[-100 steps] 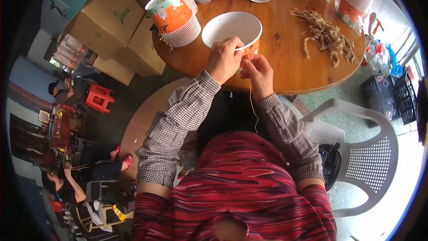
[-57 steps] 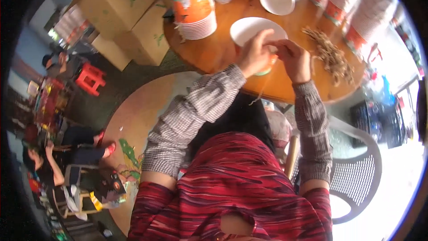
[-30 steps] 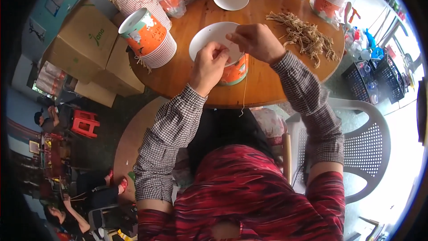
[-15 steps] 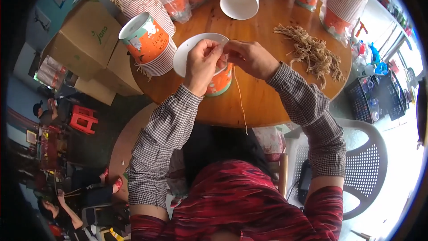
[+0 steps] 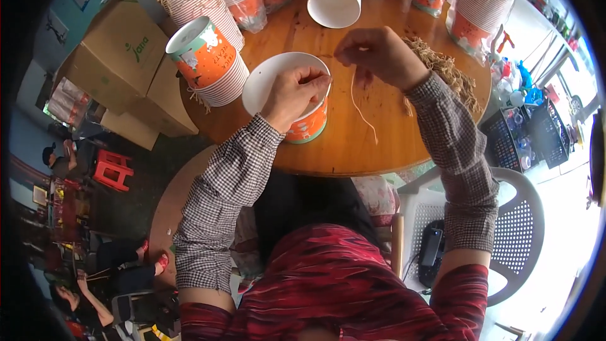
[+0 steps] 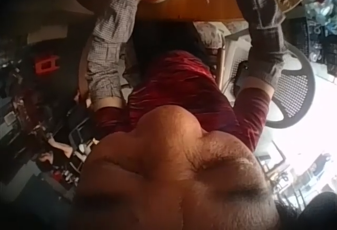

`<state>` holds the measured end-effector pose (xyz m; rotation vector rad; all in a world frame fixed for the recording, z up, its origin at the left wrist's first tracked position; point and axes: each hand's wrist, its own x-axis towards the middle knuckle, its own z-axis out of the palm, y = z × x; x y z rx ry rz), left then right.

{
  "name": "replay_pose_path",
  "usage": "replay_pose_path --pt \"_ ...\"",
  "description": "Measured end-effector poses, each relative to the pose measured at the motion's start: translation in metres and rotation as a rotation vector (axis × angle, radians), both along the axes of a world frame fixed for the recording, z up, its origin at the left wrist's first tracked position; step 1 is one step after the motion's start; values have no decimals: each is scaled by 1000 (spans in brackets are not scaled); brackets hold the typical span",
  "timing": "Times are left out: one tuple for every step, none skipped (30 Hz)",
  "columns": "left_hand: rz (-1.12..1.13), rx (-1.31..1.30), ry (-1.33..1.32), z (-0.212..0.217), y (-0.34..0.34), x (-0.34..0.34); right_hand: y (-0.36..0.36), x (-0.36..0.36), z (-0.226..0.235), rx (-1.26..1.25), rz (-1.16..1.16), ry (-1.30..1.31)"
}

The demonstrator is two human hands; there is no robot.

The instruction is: Threading thin wire or string through pre-punched holes in the rim of decorative Halloween paper buckets to create handles.

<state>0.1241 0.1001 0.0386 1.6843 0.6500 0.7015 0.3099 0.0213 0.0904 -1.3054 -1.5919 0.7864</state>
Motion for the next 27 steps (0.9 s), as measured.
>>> replay_pose_path --pt "-4 0 1 -2 0 1 6 0 -1 48 20 -21" --pt "-51 0 -16 -3 1 0 13 2 -5 49 19 -19" --pt "-98 0 -31 -4 2 0 20 4 -10 49 16 -15" --pt "-98 2 -27 -4 5 0 26 6 -15 50 12 -10" --pt "-127 -25 -17 -2 4 0 31 10 -21 48 11 -3" --pt "-155 -52 -6 -1 4 1 34 15 -26 35 -3 -18" --pt "-158 -53 1 -2 7 4 36 20 -31 22 -17 -32" --pt "-213 -140 -54 -2 10 5 38 23 -39 20 -15 -22" --pt "-269 -227 -111 -2 11 5 38 26 -46 23 -28 -8" --pt "-285 -238 -81 -2 11 2 39 28 -53 26 -41 6" --pt "-290 -238 -84 -2 13 3 38 29 -55 26 -45 2" --pt "-275 -275 -92 -2 12 3 34 28 -59 23 -125 43" --pt "-260 -312 -100 -2 12 3 28 25 -63 19 -204 82" --pt "-238 -366 -111 -2 11 3 22 23 -70 27 -204 74" --pt "-220 -383 -110 -1 8 5 15 21 -78 192 -256 144" --pt "-201 -401 -109 0 6 8 8 19 -85 357 -305 214" --pt "-201 -402 -107 -1 4 5 -1 11 -89 375 -192 336" --pt "-194 -396 -105 -2 4 4 -6 4 -90 368 -188 336" --pt "-187 -391 -103 -3 6 4 -10 -1 -88 410 -173 233" --pt "-201 -377 -98 -1 9 4 -11 -5 -83 461 -160 128" --pt "-199 -376 -99 -1 8 4 -13 -9 -79 459 -125 96" --pt "-184 -390 -97 -2 6 4 -12 -12 -77 460 -121 96" --pt "-171 -402 -95 -1 6 5 -11 -13 -76 477 -113 84" --pt "-196 -422 -124 -1 6 5 -10 -15 -75 494 -104 73" --pt "-195 -421 -125 0 6 5 -7 -16 -75 495 -102 72" --pt "-211 -417 -122 0 6 4 -5 -18 -77 528 -141 58" --pt "-227 -414 -118 0 6 3 -4 -19 -78 560 -180 44"
